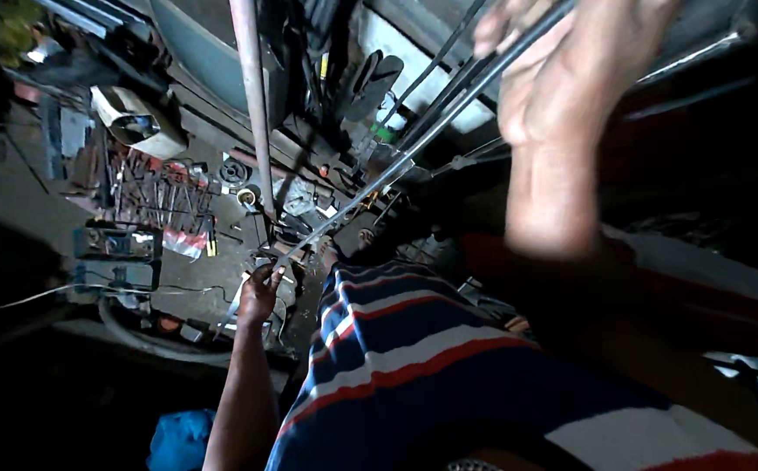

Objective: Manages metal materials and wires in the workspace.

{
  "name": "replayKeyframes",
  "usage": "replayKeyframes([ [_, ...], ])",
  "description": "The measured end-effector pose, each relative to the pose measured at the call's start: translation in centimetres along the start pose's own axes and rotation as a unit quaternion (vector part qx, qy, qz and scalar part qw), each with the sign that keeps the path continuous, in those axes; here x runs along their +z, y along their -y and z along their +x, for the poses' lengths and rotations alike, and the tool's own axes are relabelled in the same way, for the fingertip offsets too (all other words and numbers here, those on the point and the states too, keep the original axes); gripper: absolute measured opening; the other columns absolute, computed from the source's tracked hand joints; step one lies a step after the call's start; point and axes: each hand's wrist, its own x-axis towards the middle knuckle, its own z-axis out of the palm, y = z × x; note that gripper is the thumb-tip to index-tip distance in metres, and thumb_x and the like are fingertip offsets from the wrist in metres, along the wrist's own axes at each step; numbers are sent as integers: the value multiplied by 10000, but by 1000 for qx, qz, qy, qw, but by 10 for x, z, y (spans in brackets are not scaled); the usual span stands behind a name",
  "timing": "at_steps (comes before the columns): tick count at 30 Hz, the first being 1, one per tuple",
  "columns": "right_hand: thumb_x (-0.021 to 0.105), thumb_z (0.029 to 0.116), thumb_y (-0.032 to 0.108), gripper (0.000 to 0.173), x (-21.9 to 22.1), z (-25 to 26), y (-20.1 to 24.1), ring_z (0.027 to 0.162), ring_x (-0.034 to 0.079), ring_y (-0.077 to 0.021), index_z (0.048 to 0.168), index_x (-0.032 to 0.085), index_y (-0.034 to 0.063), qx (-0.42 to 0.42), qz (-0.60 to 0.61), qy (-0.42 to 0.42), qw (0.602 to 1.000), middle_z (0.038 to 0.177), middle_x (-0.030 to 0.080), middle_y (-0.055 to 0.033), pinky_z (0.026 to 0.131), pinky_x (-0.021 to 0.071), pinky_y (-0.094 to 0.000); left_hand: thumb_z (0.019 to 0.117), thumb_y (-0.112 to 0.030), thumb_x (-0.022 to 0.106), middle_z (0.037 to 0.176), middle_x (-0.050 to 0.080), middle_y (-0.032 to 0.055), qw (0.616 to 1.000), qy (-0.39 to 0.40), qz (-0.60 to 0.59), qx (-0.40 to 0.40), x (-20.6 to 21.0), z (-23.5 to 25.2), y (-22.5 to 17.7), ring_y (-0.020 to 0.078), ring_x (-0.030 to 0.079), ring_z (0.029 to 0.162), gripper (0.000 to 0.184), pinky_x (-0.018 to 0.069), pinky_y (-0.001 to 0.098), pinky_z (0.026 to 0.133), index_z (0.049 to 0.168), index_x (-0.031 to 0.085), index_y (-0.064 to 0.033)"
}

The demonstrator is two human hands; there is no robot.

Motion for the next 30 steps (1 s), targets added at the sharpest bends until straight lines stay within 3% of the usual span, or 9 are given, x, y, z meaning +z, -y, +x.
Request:
replayKeyframes([
  [2, 464, 1098, 223, 259, -4, -17, -23, 710, 712, -243, 1040, 576, -3, 0, -23, 47, 999, 785, 679, -72, 704, 646, -475, 1050, -360, 585, 1155, 712, 169, 999, 2, 18, -36, 3, 1, 0, 264, 684, 1083, 391, 514, 503, 1013, 1230, 677, -26],
  [5, 533, 1071, 187, 211, -10, -44, -47, 733, 718, -199, 1128, 621, 4, 29, -50, 117, 991, 826, 706, -33, 730, 649, -457, 1056, -346, 573, 1125, 707, 172, 997, -2, 27, -74, 8, 3, 3, 295, 680, 1040, 365, 512, 550, 975, 1215, 680, -36],
  [9, 572, 1055, 165, 190, -13, -78, -67, 749, 710, -127, 1049, 667, 0, 57, -109, 170, 978, 872, 727, -28, 670, 630, -333, 1053, -382, 567, 1106, 706, 180, 992, 19, 37, -115, 27, 8, 29, 348, 675, 1033, 361, 505, 625, 939, 1205, 688, -77],
  [15, 657, 992, 95, 148, -32, -118, -101, 782, 696, -51, 1032, 706, -39, 115, -177, 234, 949, 940, 733, -45, 712, 625, -258, 1063, -362, 546, 1320, 652, 184, 977, 77, 4, -201, 64, 5, 58, 348, 637, 1202, 404, 482, 596, 1038, 1358, 624, -98],
  [19, 676, 960, 104, 122, -44, -148, -131, 747, 676, -23, 979, 715, -11, 213, -182, 264, 923, 874, 720, -16, 705, 605, -220, 1064, -375, 537, 1297, 656, 206, 969, 134, 21, -205, 99, 2, 71, 391, 633, 1197, 418, 472, 644, 1024, 1393, 591, -122],
  [22, 703, 947, 115, 123, -55, -181, -160, 735, 655, -14, 985, 729, 1, 279, -181, 310, 891, 861, 720, -21, 702, 577, -198, 1057, -350, 555, 1284, 673, 169, 974, 121, 31, -188, 130, 3, 71, 368, 642, 1189, 379, 481, 635, 1024, 1365, 624, -141],
  [25, 688, 974, 134, 138, -69, -213, -188, 704, 669, -70, 1004, 726, 4, 354, -178, 340, 853, 826, 711, -47, 690, 599, -253, 1059, -365, 549, 1327, 661, 152, 975, 127, 45, -178, 147, 7, 51, 353, 637, 1216, 383, 475, 612, 1050, 1370, 639, -160],
  [30, 650, 1013, 167, 172, -95, -256, -228, 636, 676, -107, 1076, 710, 19, 513, -158, 318, 781, 787, 713, -52, 613, 602, -280, 1071, -379, 503, 1290, 679, 116, 982, 156, 49, -97, 172, 17, 30, 300, 642, 1214, 375, 497, 555, 1052, 1367, 652, -205],
])
